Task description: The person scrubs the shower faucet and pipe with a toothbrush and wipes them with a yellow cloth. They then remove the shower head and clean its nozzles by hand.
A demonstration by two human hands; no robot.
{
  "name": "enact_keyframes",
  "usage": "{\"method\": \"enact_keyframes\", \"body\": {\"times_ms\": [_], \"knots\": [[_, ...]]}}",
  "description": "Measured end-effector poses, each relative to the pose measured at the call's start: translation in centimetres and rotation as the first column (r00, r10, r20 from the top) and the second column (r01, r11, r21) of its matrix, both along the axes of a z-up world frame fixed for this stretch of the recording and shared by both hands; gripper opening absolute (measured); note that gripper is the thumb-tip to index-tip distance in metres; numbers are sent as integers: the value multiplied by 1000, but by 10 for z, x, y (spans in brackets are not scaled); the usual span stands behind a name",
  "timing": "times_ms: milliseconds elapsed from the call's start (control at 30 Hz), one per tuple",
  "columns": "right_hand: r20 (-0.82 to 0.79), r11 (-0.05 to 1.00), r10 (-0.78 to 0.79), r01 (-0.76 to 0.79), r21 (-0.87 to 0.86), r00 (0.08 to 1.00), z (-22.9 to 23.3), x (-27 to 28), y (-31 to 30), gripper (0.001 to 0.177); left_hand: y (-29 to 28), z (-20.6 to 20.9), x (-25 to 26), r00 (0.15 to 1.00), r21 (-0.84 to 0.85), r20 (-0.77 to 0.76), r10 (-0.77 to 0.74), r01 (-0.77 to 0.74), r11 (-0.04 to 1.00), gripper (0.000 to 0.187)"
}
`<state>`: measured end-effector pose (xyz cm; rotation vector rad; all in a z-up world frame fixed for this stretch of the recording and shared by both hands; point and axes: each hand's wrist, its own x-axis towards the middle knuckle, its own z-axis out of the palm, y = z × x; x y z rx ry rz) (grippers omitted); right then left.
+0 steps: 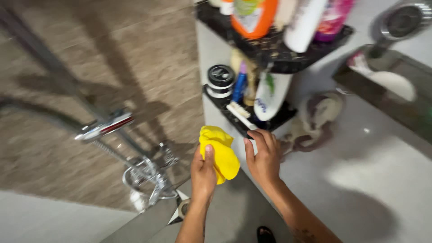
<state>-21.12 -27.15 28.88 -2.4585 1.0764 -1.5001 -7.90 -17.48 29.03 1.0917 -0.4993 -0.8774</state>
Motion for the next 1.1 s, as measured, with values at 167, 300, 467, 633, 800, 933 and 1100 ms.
{"method": "enact_keyframes", "body": {"times_ms": [167, 300, 467, 633, 800, 933, 1100], "knots": [[227, 777, 351, -418, 470, 908, -8, 51, 38, 20, 50, -6, 31, 994, 40, 30, 102, -103, 994, 40], [390, 416, 493, -604, 680, 778, -33, 89, 76, 26, 108, -12, 57, 972, 44, 117, 205, -211, 976, 39], [555, 20, 459, -633, 774, 694, -89, 120, 109, 36, 162, -43, 84, 974, 80, 68, 218, -223, 972, 40], [751, -49, 345, -788, 613, 563, -137, 117, 137, 45, 161, -66, 78, 935, 155, 347, 77, -138, 978, 52], [820, -149, -112, -826, 544, 561, -174, 130, 149, 57, 133, -84, 58, 826, 365, 550, -128, -100, 926, 67], [817, -146, -85, -818, 556, 571, -179, 129, 124, 62, 146, -109, 66, 926, 341, 376, 29, -167, 925, 63], [796, -415, -55, -738, 532, 603, -166, 110, 94, 65, 152, -135, 95, 955, 356, -69, 289, -247, 901, 63]]}}
